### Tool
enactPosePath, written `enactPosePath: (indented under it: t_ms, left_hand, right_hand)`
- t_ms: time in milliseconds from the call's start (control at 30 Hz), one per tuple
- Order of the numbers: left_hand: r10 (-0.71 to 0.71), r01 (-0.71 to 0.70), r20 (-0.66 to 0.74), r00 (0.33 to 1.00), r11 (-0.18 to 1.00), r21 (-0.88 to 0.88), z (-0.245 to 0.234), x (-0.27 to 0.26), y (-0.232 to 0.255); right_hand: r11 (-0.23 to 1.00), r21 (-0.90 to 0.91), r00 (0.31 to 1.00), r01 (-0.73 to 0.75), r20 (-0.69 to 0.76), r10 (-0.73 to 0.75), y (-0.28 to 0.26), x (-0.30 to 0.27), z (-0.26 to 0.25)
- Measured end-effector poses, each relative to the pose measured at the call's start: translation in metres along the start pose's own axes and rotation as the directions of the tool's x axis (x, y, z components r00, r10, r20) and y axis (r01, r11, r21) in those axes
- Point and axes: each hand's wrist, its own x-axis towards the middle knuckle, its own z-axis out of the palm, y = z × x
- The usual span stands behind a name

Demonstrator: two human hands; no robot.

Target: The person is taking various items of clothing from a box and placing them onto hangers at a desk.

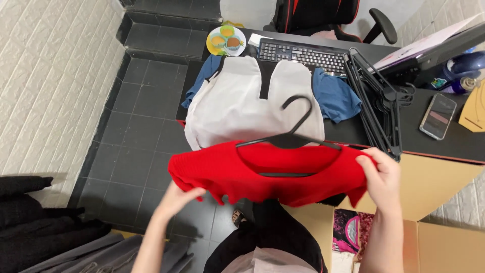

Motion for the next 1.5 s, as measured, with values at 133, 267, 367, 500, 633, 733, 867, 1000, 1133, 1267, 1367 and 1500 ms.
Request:
enactPosePath:
  t_ms: [133,267,367,500,633,733,867,1000,1133,1267,1367,1500]
  left_hand:
    - [-0.056,0.056,-0.015,0.998,0.998,0.028,0.066,0.026,-0.021]
    - [-0.273,0.263,-0.069,0.960,0.957,-0.122,0.097,0.048,-0.023]
    - [-0.254,0.222,-0.128,0.959,0.948,-0.227,0.083,0.065,-0.027]
    - [-0.497,0.392,-0.257,0.829,0.843,-0.367,0.065,0.088,0.027]
    - [-0.357,0.311,-0.309,0.882,0.932,-0.188,0.049,0.124,0.007]
    - [-0.306,0.292,-0.426,0.852,0.951,-0.099,0.046,0.149,0.004]
    - [-0.302,0.290,-0.502,0.810,0.951,-0.104,0.052,0.172,0.028]
    - [-0.237,0.393,-0.528,0.816,0.896,0.206,0.057,0.194,0.062]
    - [-0.027,0.294,-0.568,0.822,0.876,0.384,0.058,0.193,0.040]
    - [-0.015,0.365,-0.672,0.741,0.848,0.383,0.070,0.184,0.033]
    - [0.296,0.287,-0.656,0.694,0.722,0.630,0.071,0.176,-0.001]
    - [0.536,0.042,-0.470,0.702,0.627,0.778,0.065,0.179,-0.027]
  right_hand:
    - [0.983,0.145,0.994,-0.110,-0.009,0.112,0.016,0.044,0.004]
    - [0.953,0.220,0.978,-0.206,0.002,0.211,0.023,0.096,0.022]
    - [0.951,0.191,0.968,-0.244,-0.019,0.252,0.014,0.138,0.019]
    - [0.950,0.143,0.961,-0.277,0.010,0.278,0.011,0.211,0.019]
    - [0.951,-0.005,0.950,-0.309,0.041,0.309,0.015,0.299,0.064]
    - [0.963,-0.043,0.956,-0.265,0.116,0.268,0.041,0.355,0.109]
    - [0.937,-0.134,0.919,-0.322,0.194,0.343,0.089,0.400,0.158]
    - [0.928,-0.215,0.921,-0.303,0.183,0.343,0.146,0.426,0.195]
    - [0.941,-0.325,0.924,-0.097,0.322,0.206,0.213,0.426,0.219]
    - [0.880,-0.469,0.922,-0.072,0.305,0.238,0.211,0.419,0.215]
    - [0.892,-0.451,0.979,-0.032,0.167,0.120,0.204,0.400,0.204]
    - [0.960,-0.280,0.995,-0.018,-0.099,-0.010,0.193,0.348,0.192]
